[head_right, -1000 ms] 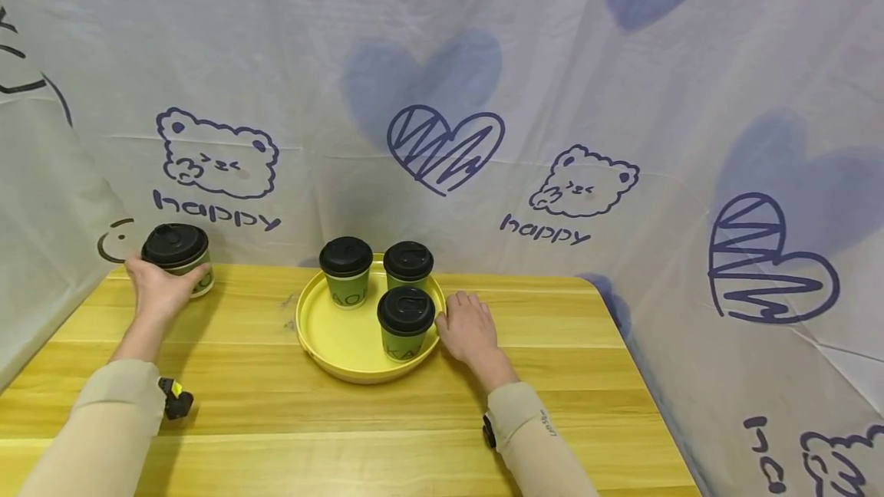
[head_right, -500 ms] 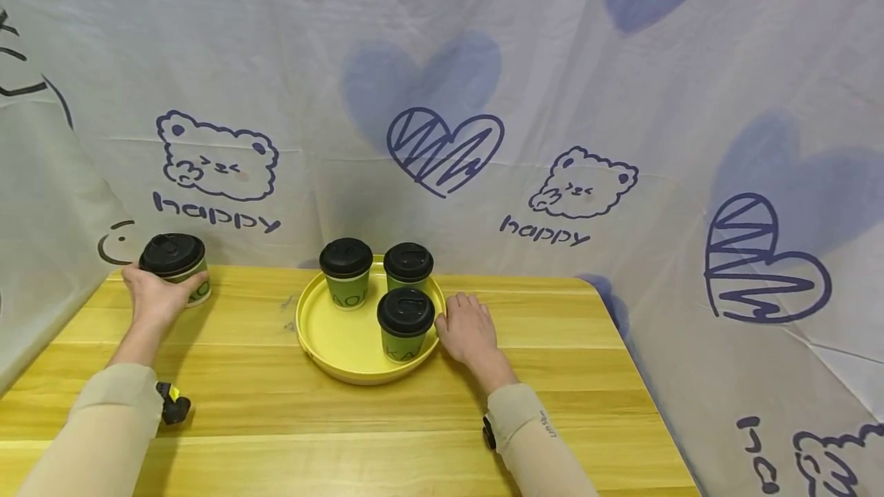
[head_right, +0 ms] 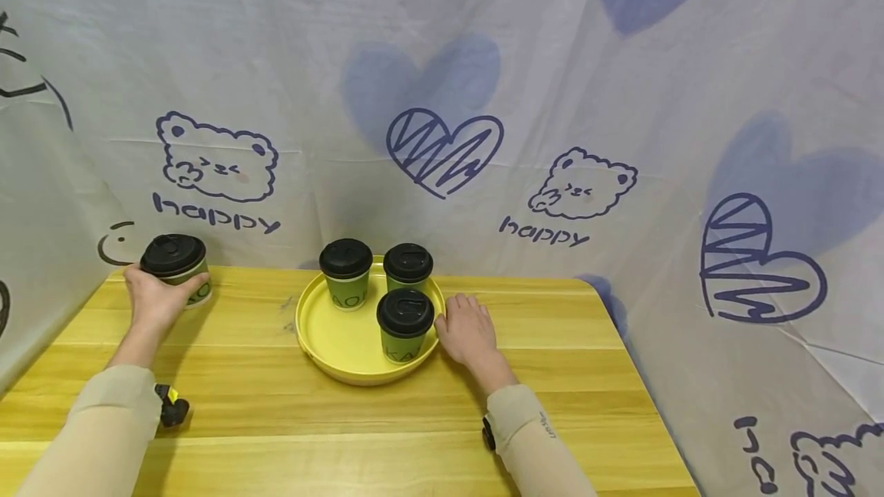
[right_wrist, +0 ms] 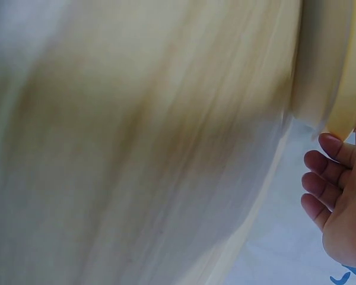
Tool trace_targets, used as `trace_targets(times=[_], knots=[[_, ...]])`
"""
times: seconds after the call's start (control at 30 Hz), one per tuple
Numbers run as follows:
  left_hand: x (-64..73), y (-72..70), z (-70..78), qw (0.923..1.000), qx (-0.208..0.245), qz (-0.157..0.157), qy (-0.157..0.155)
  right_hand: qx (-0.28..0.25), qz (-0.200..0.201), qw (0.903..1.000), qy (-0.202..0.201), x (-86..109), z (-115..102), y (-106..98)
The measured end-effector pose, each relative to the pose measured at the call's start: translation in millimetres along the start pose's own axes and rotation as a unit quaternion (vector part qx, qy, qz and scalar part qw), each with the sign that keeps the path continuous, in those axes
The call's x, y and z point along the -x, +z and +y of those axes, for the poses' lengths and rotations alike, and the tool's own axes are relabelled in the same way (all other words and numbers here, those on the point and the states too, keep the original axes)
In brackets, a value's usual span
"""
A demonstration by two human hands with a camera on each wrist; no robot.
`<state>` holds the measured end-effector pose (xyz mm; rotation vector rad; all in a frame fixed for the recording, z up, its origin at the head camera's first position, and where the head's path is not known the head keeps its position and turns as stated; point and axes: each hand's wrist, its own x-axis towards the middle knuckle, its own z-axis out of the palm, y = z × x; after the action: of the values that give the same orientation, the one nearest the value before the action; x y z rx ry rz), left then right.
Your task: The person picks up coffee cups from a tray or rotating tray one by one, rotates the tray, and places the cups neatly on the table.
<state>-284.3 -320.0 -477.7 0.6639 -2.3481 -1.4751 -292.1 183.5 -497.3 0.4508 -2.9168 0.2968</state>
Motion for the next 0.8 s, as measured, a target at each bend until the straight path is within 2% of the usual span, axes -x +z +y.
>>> trace_targets(times=[0.2,0.33,0.57,0.8], knots=[[5.4,-2.1,-1.2,0.9999,0.001,0.001,0.014,0.0,-0.004,1.0,0.003,1.4,0,1],[13.9,-3.3,0.7,0.9998,0.011,0.007,0.016,-0.003,-0.005,1.0,0.002,2.4,1,3],[31.1,-1.7,9.9,0.9965,0.028,0.053,0.059,-0.007,0.004,1.0,0.003,3.4,1,4],[51.1,0.1,28.1,0.9896,0.061,0.09,0.094,-0.008,0.011,0.9999,0.0,2.2,0,4]])
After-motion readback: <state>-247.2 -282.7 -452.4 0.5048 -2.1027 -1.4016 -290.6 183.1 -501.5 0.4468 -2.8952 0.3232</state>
